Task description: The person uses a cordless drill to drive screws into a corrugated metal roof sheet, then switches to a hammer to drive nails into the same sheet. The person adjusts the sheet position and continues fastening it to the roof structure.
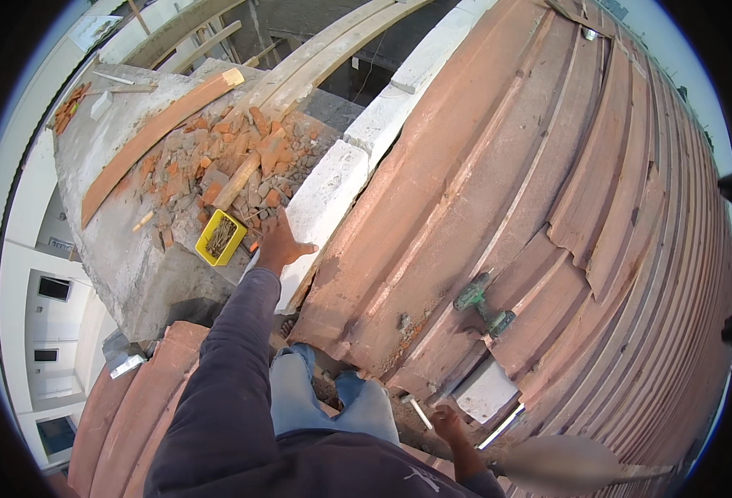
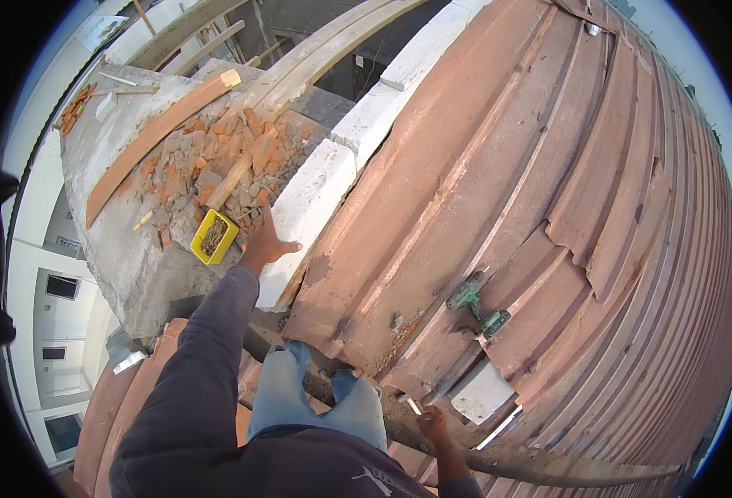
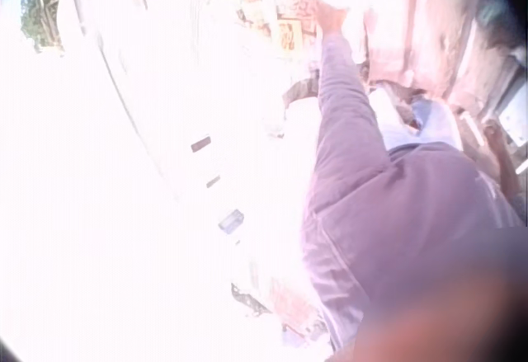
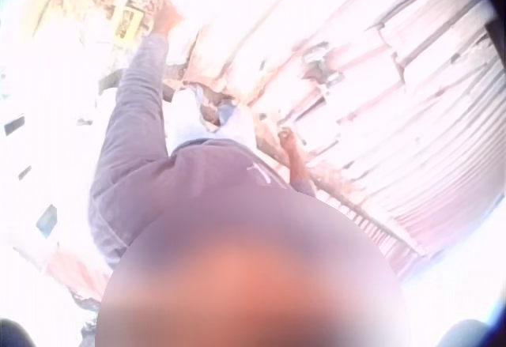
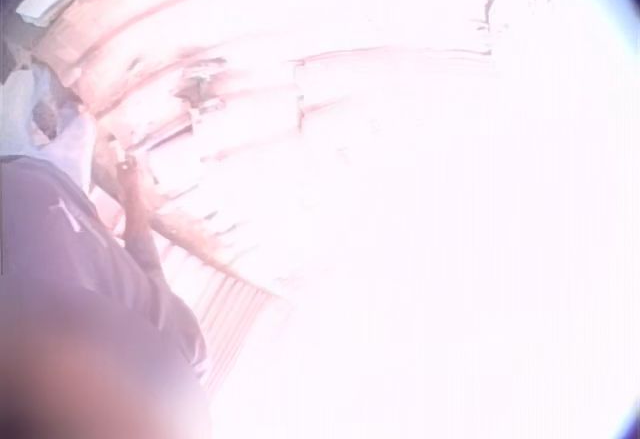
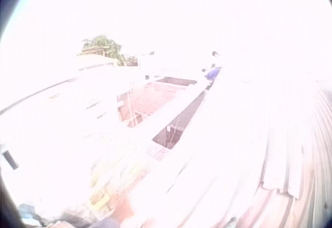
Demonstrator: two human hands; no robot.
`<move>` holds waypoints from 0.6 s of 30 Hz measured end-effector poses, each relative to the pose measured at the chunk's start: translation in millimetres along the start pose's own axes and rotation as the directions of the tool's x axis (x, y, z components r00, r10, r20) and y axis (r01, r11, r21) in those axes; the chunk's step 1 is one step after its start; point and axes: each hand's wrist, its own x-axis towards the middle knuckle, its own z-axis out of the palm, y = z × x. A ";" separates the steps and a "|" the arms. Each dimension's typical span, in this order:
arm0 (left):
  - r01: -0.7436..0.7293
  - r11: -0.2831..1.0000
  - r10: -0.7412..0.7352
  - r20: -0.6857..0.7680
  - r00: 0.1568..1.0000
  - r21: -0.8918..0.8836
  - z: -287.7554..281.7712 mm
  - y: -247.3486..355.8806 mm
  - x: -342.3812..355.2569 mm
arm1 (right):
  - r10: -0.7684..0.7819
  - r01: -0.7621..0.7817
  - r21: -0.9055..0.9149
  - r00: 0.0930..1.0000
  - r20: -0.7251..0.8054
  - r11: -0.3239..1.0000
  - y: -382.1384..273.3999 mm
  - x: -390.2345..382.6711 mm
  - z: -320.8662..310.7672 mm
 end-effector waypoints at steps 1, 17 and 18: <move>-0.034 0.998 0.033 -0.016 0.999 -0.049 -0.2 -5.3 -0.2 | 0.070 -0.070 -0.007 0.997 -0.012 0.998 -8.6 1.5 -0.6; -0.303 0.571 0.457 -0.011 0.889 -0.763 -115.0 -196.4 -28.1 | -0.762 0.744 -0.406 0.210 -0.613 0.531 -641.1 -64.9 -154.3; -0.379 0.535 0.480 -0.098 0.872 -0.755 -150.5 -197.9 -24.0 | -0.793 0.777 -0.413 0.175 -0.584 0.476 -670.8 -76.0 -150.3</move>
